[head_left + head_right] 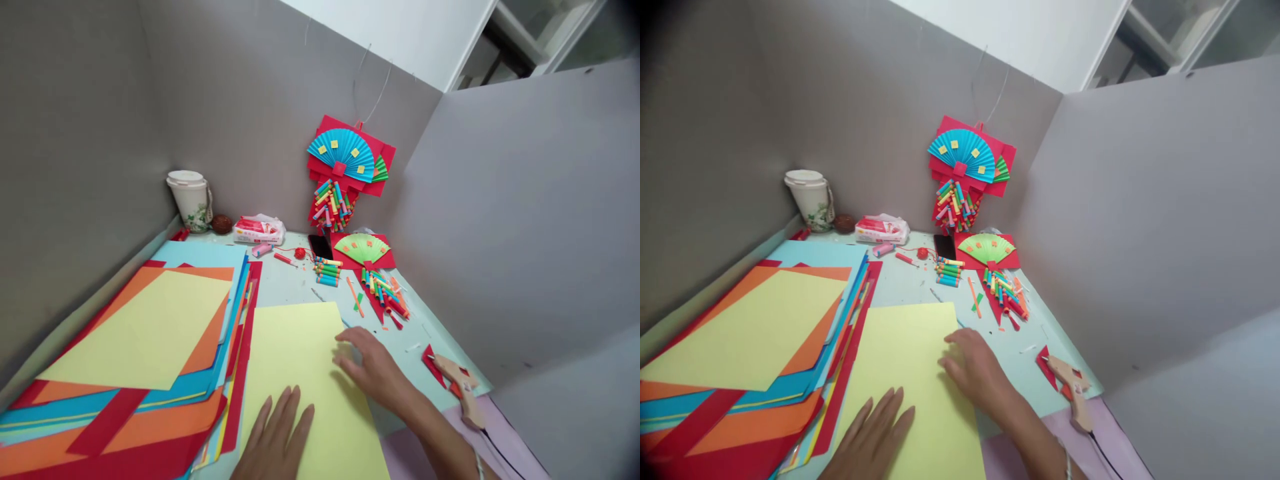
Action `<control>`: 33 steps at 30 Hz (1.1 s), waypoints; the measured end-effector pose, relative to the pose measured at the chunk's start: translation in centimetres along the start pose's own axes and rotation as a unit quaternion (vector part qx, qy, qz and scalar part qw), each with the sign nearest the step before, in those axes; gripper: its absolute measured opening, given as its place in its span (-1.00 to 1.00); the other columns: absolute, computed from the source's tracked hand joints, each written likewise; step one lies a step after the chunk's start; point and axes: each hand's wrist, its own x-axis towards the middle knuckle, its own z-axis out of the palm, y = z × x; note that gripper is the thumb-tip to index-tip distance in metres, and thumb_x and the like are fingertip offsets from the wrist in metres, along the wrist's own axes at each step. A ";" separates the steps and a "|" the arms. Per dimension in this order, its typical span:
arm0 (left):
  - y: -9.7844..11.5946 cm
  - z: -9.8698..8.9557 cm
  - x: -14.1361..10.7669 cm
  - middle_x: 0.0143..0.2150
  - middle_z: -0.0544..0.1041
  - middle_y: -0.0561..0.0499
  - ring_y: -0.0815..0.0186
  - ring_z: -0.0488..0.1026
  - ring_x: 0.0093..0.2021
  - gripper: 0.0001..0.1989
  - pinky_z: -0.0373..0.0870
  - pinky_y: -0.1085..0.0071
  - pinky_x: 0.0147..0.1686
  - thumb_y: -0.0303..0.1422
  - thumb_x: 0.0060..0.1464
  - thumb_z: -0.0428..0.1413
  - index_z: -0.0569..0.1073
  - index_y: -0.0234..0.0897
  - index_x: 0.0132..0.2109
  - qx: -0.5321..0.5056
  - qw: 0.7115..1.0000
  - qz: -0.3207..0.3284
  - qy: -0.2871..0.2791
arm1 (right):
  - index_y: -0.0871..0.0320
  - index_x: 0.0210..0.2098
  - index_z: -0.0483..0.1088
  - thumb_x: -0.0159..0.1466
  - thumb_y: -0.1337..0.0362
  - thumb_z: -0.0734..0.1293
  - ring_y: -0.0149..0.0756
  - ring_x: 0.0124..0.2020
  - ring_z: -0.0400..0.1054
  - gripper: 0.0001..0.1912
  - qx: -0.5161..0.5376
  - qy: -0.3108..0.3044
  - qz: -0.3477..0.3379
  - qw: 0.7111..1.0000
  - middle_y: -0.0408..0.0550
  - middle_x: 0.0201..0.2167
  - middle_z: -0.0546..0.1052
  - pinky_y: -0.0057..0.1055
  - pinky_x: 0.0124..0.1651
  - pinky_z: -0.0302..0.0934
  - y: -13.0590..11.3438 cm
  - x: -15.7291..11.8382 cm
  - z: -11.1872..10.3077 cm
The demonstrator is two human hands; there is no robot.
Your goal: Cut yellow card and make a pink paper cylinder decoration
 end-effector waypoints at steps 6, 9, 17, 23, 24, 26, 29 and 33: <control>0.6 -0.4 0.2 0.31 0.31 -0.29 -0.03 0.26 0.30 -0.06 0.09 0.05 0.26 -0.29 0.16 0.09 -0.36 -0.26 0.45 0.012 0.999 0.003 -0.033 | 0.06 0.17 0.33 0.21 0.28 0.39 -0.10 0.24 0.21 -0.48 -0.002 -0.074 -0.079 0.994 0.10 0.21 0.35 -0.16 0.26 0.19 -0.7 -7.1 1.9; 0.9 -1.1 0.3 0.35 0.24 -0.33 -0.07 0.18 0.34 -0.03 0.05 0.00 0.27 -0.20 0.13 0.11 -0.32 -0.30 0.45 -0.002 0.999 -0.006 -0.049 | 0.08 0.18 0.34 0.20 0.23 0.42 -0.04 0.27 0.19 -0.45 -0.034 -0.067 -0.075 0.994 0.13 0.24 0.32 -0.13 0.27 0.18 -0.1 -8.2 2.7; -0.1 3.0 -1.5 0.39 0.17 -0.32 -0.11 0.10 0.37 -0.09 -0.05 -0.09 0.29 -0.23 0.05 0.11 -0.14 -0.27 0.44 0.000 1.000 -0.003 0.004 | 0.11 0.19 0.35 0.20 0.20 0.42 0.02 0.26 0.20 -0.43 -0.075 -0.015 -0.076 0.994 0.18 0.25 0.32 -0.07 0.25 0.21 0.3 -7.3 3.6; -0.5 4.3 -2.4 0.39 0.20 -0.23 -0.10 0.17 0.34 -0.06 0.09 -0.07 0.25 -0.19 0.03 0.14 -0.16 -0.12 0.44 -0.011 0.999 -0.042 -0.017 | 0.10 0.21 0.33 0.23 0.21 0.40 0.00 0.27 0.20 -0.44 -0.073 0.001 -0.095 0.993 0.16 0.25 0.32 -0.07 0.24 0.21 0.5 -7.0 3.8; -0.6 4.3 -2.5 0.39 0.19 -0.22 -0.11 0.17 0.34 -0.06 0.10 -0.06 0.25 -0.15 0.02 0.15 -0.14 -0.11 0.44 -0.014 0.999 -0.043 -0.021 | 0.10 0.21 0.32 0.23 0.21 0.39 0.00 0.27 0.19 -0.44 -0.072 0.004 -0.097 0.993 0.16 0.26 0.32 -0.07 0.24 0.21 0.5 -6.9 3.8; -0.9 4.2 -2.5 0.40 0.16 -0.23 -0.13 0.16 0.34 -0.04 0.09 -0.05 0.26 -0.04 0.00 0.15 -0.11 -0.12 0.44 -0.023 0.999 -0.034 -0.032 | 0.10 0.21 0.32 0.24 0.21 0.39 0.00 0.28 0.18 -0.45 -0.070 0.006 -0.100 0.993 0.16 0.26 0.31 -0.07 0.25 0.20 0.5 -6.9 3.9; -1.0 3.4 -2.2 0.40 0.16 -0.26 -0.13 0.18 0.33 -0.03 0.09 -0.03 0.25 0.09 0.00 0.10 -0.08 -0.15 0.44 -0.022 0.999 -0.008 -0.024 | 0.11 0.20 0.32 0.24 0.21 0.38 -0.02 0.29 0.17 -0.46 -0.068 0.002 -0.098 0.993 0.16 0.27 0.30 -0.07 0.26 0.18 0.4 -6.9 3.8; -0.6 0.6 -1.0 0.35 0.25 -0.27 -0.08 0.28 0.27 -0.04 0.14 0.05 0.24 0.12 0.06 0.05 -0.12 -0.18 0.45 -0.003 0.999 0.004 0.037 | 0.09 0.20 0.32 0.23 0.21 0.39 -0.01 0.28 0.17 -0.45 -0.064 0.004 -0.102 0.993 0.15 0.26 0.31 -0.07 0.26 0.18 0.4 -6.8 3.7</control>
